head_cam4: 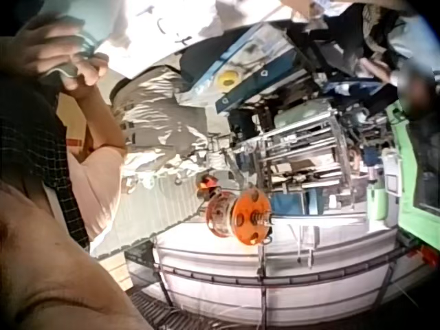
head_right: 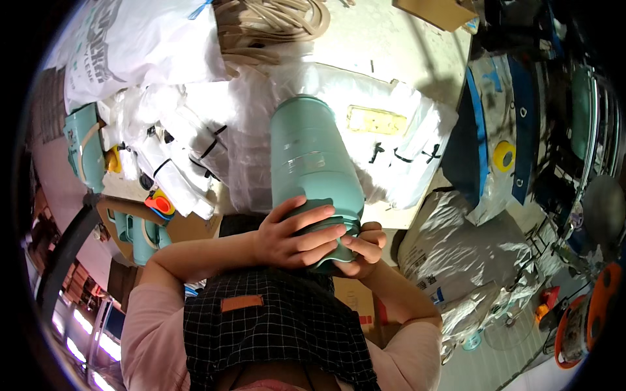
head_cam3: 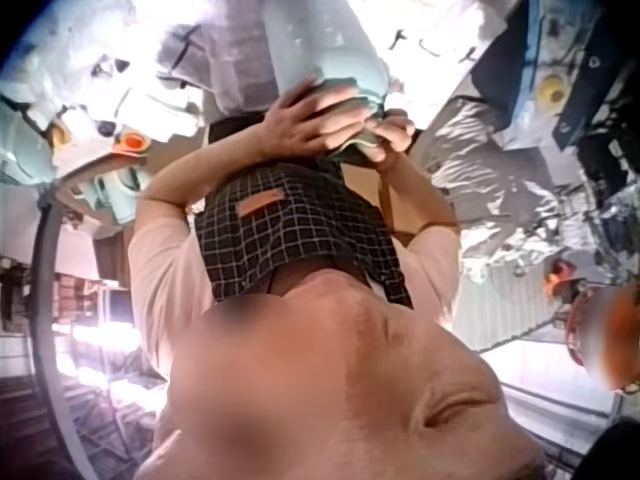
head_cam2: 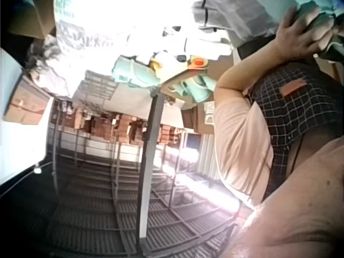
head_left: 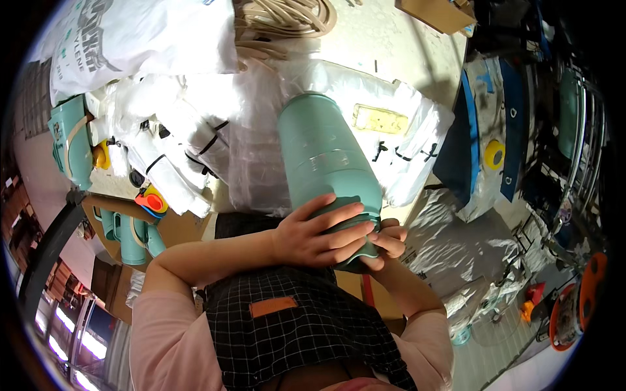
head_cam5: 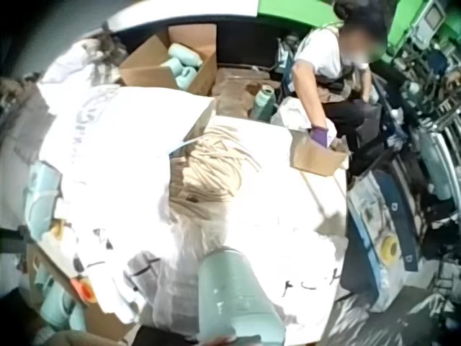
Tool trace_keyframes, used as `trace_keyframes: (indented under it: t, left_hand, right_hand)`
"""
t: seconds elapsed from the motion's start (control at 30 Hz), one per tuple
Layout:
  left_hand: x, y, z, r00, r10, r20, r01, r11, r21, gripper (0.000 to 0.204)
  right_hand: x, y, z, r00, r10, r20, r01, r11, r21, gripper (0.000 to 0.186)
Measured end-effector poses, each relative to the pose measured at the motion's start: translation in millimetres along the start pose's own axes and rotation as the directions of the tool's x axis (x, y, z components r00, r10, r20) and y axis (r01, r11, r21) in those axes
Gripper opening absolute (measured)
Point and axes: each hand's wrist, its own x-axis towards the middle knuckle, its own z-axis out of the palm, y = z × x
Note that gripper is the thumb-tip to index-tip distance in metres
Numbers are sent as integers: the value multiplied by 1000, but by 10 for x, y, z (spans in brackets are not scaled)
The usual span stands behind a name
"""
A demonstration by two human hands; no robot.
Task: The person cleans a plastic water jug with a cloth, attaches a strap to it, and then prepares a cardboard box for shipping by taping the bottom and placing the jug and other items inside.
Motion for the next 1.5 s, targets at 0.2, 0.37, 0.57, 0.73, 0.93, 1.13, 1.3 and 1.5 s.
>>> trace_keyframes:
  t: [0.2, 0.37, 0.57, 0.73, 0.93, 1.13, 1.3, 1.5]
  left_hand:
    - [327, 64, 17, 995, -64, -74, 54, 990, -127, 31]
    - [339, -87, -253, 945, -327, -17, 286, 849, -444, 94]
    - [-895, -588, -622, -29, -986, 161, 869, -105, -483, 68]
    - [-1905, 79, -1077, 297, -709, 639, 47, -658, -752, 55]
    - [-2504, 607, -1426, 209, -889, 407, -237, -449, -861, 46]
    - [-3136, 170, -1333, -1, -801, 598, -286, -573, -768, 50]
    - [-3839, -199, -1817, -56, -737, 674, 426, -628, -651, 57]
    - [-5333, -1182, -2654, -107, -991, -77, 851, -51, -522, 30]
  right_hand:
    - [-51, -52, -154, 972, 202, -119, -216, 968, -131, 57]
    - [454, -53, -326, 842, 493, -221, -430, 859, 280, 55]
    - [799, -234, -727, 747, 655, -116, -387, 570, 724, 68]
    - [575, -151, -88, 720, 678, 147, -426, 265, 865, 69]
    - [1139, -744, 1233, 677, 614, 407, -645, 226, 730, 66]
    - [1551, -1537, 2338, 816, 207, 541, -512, 693, 507, 59]
    - [1511, -2221, 2969, 837, -168, 521, 174, 984, 39, 57]
    - [1394, -2539, 3235, 872, -49, 487, 198, 945, -259, 55]
